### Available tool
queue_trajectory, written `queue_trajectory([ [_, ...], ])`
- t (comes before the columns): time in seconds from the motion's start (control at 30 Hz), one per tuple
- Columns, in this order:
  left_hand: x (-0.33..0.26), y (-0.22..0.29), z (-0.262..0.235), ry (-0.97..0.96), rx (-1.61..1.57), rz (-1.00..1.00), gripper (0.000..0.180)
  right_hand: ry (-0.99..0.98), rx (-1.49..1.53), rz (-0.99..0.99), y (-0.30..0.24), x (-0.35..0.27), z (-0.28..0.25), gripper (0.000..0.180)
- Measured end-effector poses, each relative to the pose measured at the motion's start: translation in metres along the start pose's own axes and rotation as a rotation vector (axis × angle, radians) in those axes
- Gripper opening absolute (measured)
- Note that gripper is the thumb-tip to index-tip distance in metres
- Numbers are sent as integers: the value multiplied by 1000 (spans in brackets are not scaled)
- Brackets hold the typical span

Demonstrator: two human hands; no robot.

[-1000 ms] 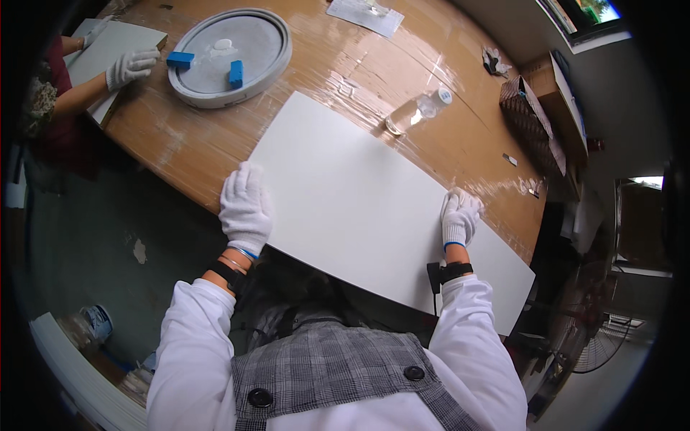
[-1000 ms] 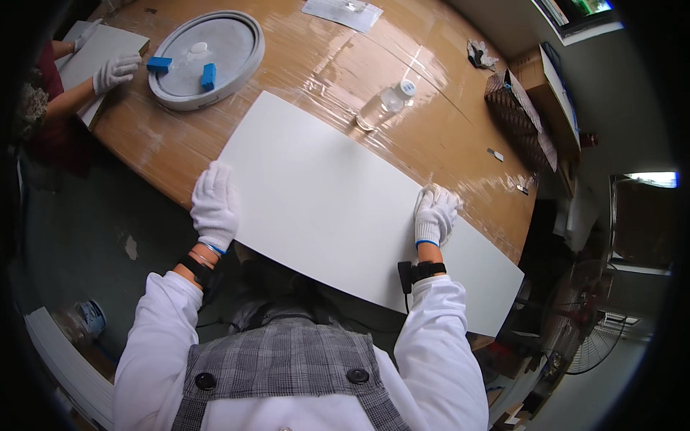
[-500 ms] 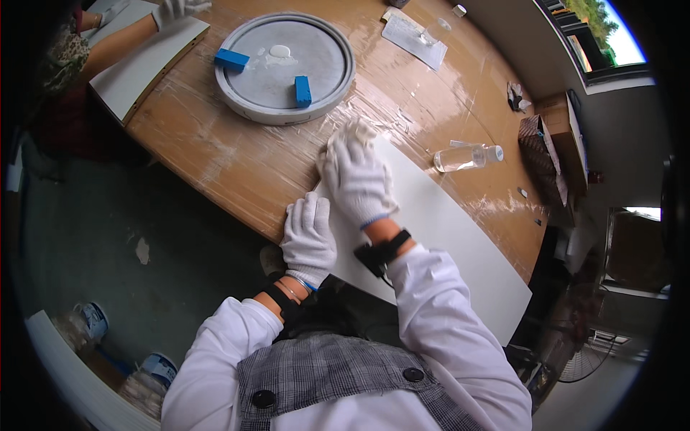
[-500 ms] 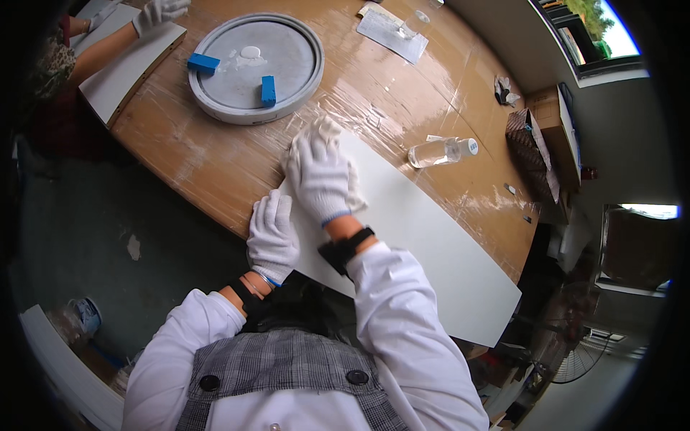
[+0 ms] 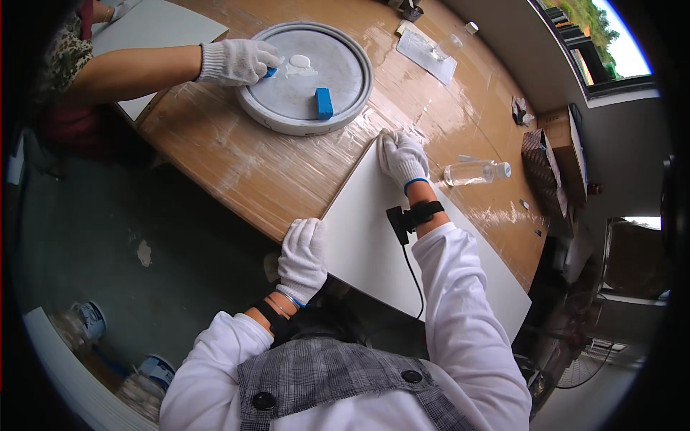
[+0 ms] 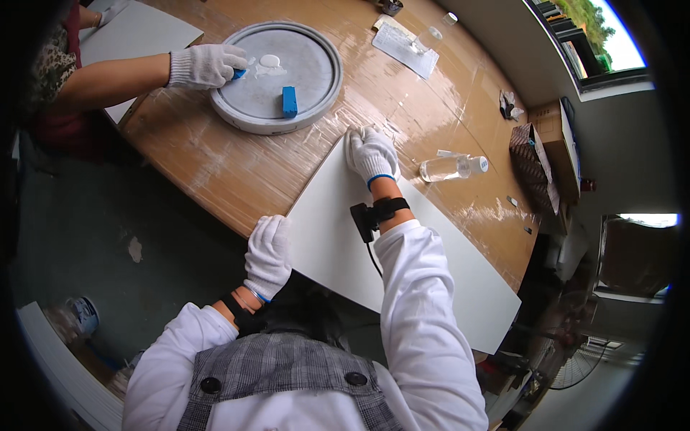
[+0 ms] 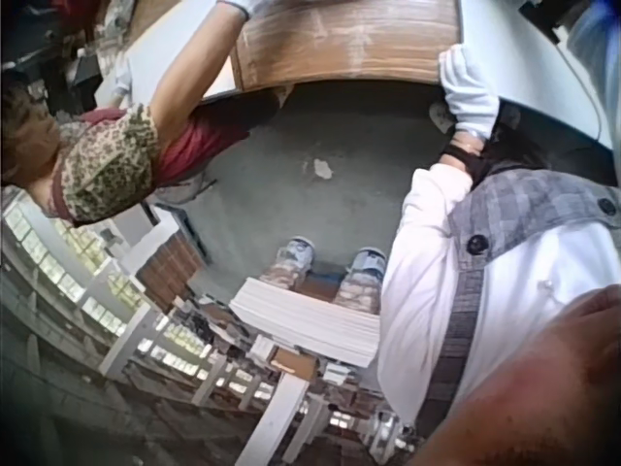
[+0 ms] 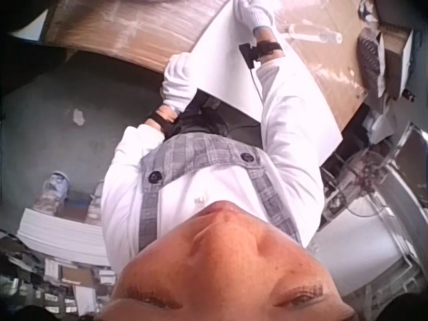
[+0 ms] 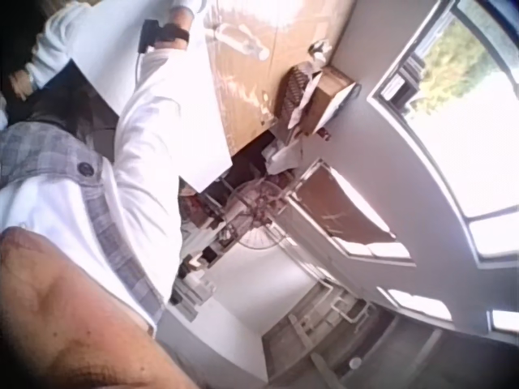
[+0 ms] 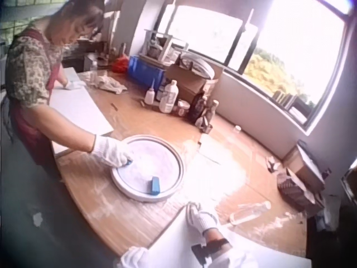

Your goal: The person wipes a white board with a cloth, moves it to a stack, and brings another board to the table. They wipe the second board, scrape its edges with a blade, and wipe it again before moving it aside to scrape and wipe a third board.

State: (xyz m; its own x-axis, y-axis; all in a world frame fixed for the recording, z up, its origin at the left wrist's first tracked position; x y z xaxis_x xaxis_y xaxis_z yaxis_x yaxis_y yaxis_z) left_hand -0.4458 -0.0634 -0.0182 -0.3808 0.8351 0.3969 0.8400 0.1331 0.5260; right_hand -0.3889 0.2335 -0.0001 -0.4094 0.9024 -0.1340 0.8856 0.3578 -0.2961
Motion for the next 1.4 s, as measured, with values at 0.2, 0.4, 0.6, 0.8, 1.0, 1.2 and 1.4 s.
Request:
queue_trajectory([
  [0.2,4,-4,-5,58,-60,89,53,139,-123,88,36,-14,-12,39],
  [0.4,4,-3,-3,53,-105,69,52,19,-167,-33,-38,13,1,40],
  [0.6,1,-7,-2,51,-62,32,46,123,-205,48,2,-2,-8,41],
  [0.8,3,-6,0,59,-88,52,46,94,-246,-108,-23,11,-5,41],
  [1.0,-4,-8,-3,67,-71,37,46,25,-406,47,8,-9,-13,42],
  [1.2,0,-4,-3,55,-112,64,46,224,-256,-73,-26,-3,-2,31],
  [1.4,-3,-11,-5,67,-99,70,46,206,-140,-793,-76,-177,29,35],
])
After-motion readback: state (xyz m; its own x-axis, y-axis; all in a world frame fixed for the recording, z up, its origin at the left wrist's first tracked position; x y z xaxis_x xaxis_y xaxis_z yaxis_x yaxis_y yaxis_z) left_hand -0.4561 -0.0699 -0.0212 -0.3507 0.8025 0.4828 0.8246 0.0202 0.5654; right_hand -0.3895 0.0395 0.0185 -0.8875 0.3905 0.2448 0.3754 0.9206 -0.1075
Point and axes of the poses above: each hand's wrist, its own x-axis towards the middle knuckle, its own z-axis out of the palm, y = z × x, the point moved 7 cm from there along x, towards the middle knuckle, and after that the axes turned 5 degrees about x, right-handed, at the moved point
